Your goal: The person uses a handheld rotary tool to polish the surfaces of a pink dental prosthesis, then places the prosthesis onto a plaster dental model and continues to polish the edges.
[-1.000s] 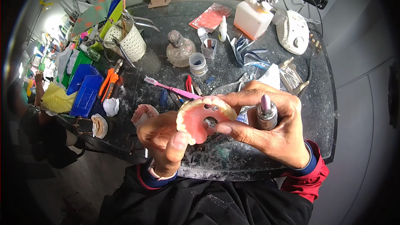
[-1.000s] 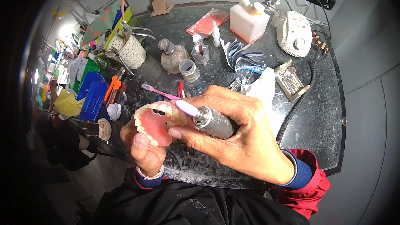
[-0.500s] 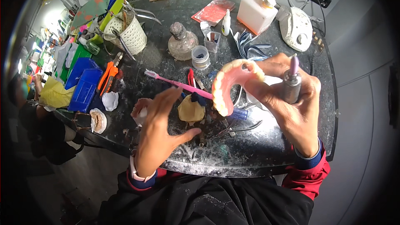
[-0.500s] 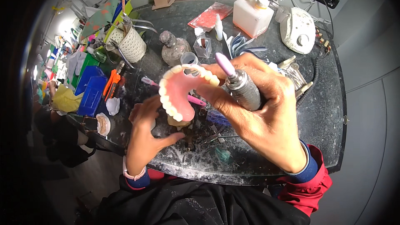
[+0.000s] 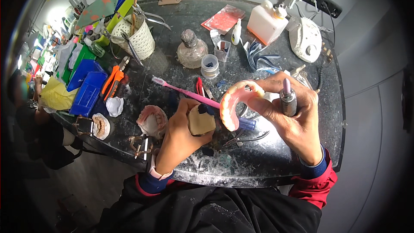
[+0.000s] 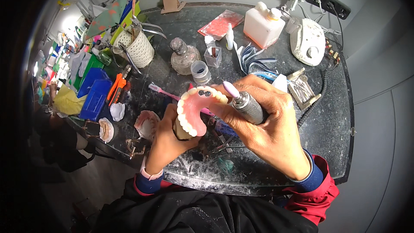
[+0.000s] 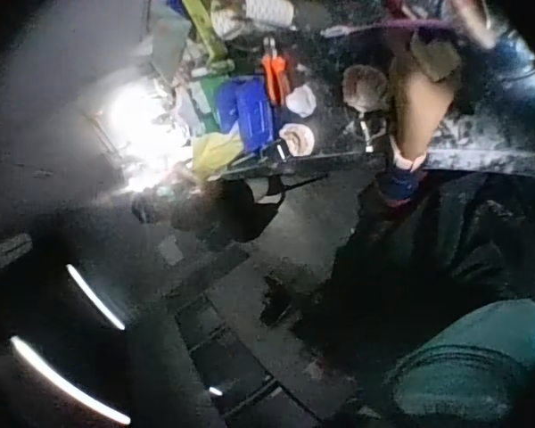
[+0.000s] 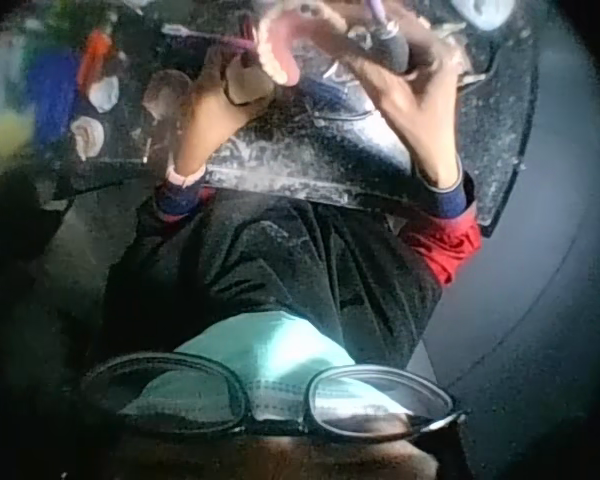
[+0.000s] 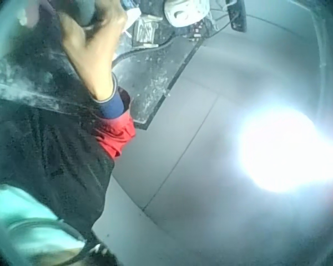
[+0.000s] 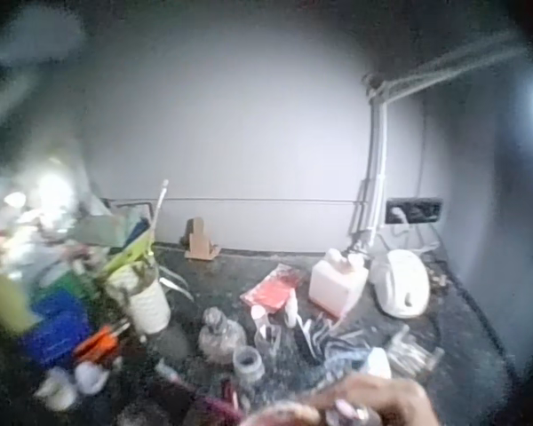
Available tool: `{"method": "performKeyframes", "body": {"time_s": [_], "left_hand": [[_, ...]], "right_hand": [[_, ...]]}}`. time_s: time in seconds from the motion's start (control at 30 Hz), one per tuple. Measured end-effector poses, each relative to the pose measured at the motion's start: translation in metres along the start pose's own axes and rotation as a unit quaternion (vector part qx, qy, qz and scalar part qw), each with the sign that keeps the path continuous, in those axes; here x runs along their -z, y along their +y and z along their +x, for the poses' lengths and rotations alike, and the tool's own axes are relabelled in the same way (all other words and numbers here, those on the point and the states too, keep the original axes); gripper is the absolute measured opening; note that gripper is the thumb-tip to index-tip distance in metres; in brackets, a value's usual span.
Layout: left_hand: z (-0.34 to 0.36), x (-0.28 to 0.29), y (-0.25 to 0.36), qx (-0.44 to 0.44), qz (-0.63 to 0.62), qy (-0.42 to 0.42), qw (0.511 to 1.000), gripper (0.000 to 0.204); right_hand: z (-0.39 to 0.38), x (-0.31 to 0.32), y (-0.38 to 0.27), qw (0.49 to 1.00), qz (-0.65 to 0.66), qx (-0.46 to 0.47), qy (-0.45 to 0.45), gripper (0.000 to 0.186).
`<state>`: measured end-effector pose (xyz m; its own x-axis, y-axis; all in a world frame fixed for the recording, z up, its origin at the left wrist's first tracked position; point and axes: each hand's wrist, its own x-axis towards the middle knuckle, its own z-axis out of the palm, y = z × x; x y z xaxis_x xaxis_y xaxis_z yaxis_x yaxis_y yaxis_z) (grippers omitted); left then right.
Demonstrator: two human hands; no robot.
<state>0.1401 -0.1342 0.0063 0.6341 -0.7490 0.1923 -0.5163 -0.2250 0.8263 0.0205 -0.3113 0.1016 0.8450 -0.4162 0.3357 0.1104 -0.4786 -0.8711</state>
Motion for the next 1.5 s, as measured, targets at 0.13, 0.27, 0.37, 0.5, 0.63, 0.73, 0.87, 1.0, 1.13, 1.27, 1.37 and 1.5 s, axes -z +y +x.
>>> {"method": "performKeyframes", "body": {"time_s": [0.13, 0.27, 0.37, 0.5, 0.63, 0.73, 0.87, 1.0, 1.13, 1.27, 1.37, 1.5], "left_hand": [[0.001, -0.004, 0.01, -0.02, -0.096, 0.076, 0.992, 0.055], [0.004, -0.011, 0.031, -0.023, -0.327, 0.108, 0.939, 0.051], [0.009, 0.0, 0.041, -0.033, -0.221, 0.051, 0.973, 0.043], [0.007, -0.001, 0.041, -0.085, -0.195, 0.048, 0.976, 0.035], [0.009, -0.002, 0.045, -0.114, -0.225, 0.028, 0.967, 0.02], [0.004, -0.011, 0.04, -0.018, -0.384, 0.021, 0.923, 0.021], [0.002, -0.011, 0.043, 0.028, -0.377, 0.002, 0.926, 0.022], [0.002, -0.022, 0.046, 0.028, -0.456, 0.111, 0.883, 0.047], [0.004, -0.014, 0.041, -0.036, -0.236, 0.055, 0.969, 0.069], [0.008, -0.014, 0.034, -0.016, -0.303, 0.047, 0.952, 0.069], [0.006, -0.014, 0.037, 0.042, -0.377, 0.033, 0.925, 0.069], [0.002, -0.027, 0.03, -0.014, -0.373, 0.09, 0.923, 0.077]], "right_hand": [[-0.004, -0.004, -0.01, 0.998, 0.02, -0.032, -0.048, 0.023], [-0.009, -0.011, -0.014, 0.993, 0.019, 0.03, -0.111, 0.03], [-0.016, -0.013, -0.015, 0.991, 0.004, 0.034, -0.128, 0.038], [-0.015, -0.007, -0.013, 0.982, -0.004, 0.061, -0.176, 0.047], [-0.011, -0.015, -0.018, 0.986, 0.009, 0.086, -0.142, 0.035], [-0.011, -0.02, -0.014, 0.985, 0.009, 0.056, -0.164, 0.042], [-0.011, -0.013, -0.004, 0.977, 0.021, 0.04, -0.207, 0.049], [-0.009, -0.009, -0.004, 0.983, 0.018, 0.04, -0.178, 0.044], [-0.004, -0.005, -0.012, 0.995, 0.034, -0.028, -0.089, 0.033], [0.006, 0.005, -0.015, 0.994, 0.056, -0.09, -0.041, 0.021], [0.005, 0.011, -0.008, 0.995, 0.054, -0.072, -0.046, 0.021], [-0.003, -0.01, -0.005, 0.994, 0.078, -0.055, -0.05, 0.027]]}}
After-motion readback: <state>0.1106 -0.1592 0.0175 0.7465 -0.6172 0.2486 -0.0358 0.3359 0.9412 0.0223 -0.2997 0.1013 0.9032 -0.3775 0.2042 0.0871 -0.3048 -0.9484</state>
